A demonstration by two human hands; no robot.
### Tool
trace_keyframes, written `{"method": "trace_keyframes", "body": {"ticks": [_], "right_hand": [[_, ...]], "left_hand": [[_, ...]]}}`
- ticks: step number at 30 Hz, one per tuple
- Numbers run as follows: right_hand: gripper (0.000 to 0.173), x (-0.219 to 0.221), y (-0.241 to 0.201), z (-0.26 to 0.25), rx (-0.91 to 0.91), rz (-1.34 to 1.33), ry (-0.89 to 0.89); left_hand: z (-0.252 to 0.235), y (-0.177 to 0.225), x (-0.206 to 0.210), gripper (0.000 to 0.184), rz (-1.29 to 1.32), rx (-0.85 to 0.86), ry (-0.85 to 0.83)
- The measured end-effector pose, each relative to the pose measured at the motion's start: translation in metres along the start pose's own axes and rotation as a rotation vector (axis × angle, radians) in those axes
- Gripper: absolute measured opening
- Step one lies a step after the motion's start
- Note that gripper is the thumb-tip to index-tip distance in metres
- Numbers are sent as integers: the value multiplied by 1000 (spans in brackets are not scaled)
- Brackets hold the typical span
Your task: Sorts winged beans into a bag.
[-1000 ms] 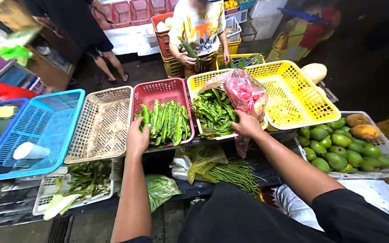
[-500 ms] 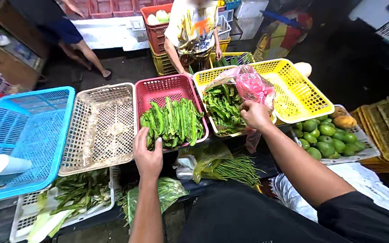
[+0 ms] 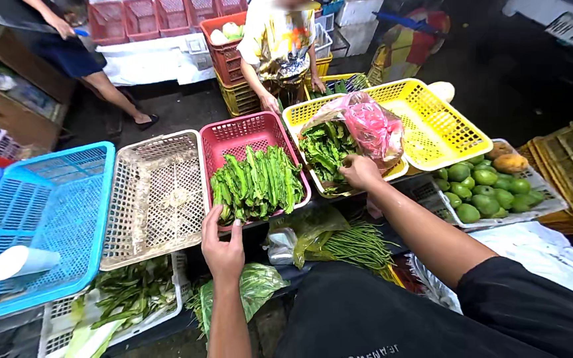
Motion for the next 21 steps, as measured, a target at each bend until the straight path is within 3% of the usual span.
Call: {"method": "trace_keyframes", "body": {"ticks": [2, 5, 8, 10, 13, 17, 21], "right_hand": [[31, -3, -1, 3, -27, 15, 44], [66, 17, 11, -10, -22, 82, -33], [64, 21, 16, -19, -75, 102, -123], [56, 20, 23, -23, -127, 53, -188], [39, -5, 38, -22, -187, -11, -85], [35, -29, 81, -36, -228, -42, 10], [34, -29, 95, -34, -288, -118, -25]], "left_hand": [[6, -3, -8, 45, 11, -20, 21], [11, 2, -14, 42, -25, 13, 51], [7, 36, -4, 38, -31, 125, 22], [5, 69, 17, 33, 7, 184, -118], [1, 126, 72, 30, -45, 322, -392], [-28, 193, 160, 34, -333, 467, -779], [-58, 200, 269, 47, -697, 608, -969]]}}
Point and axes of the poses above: each hand's wrist, its own z-axis away from the middle knuckle, its own x-axis out of the palm, y = z × x, the point moved 5 cm from there along -z, towards the middle knuckle, and after that the axes turned 11 degrees about -z, right-handed, at the moved point
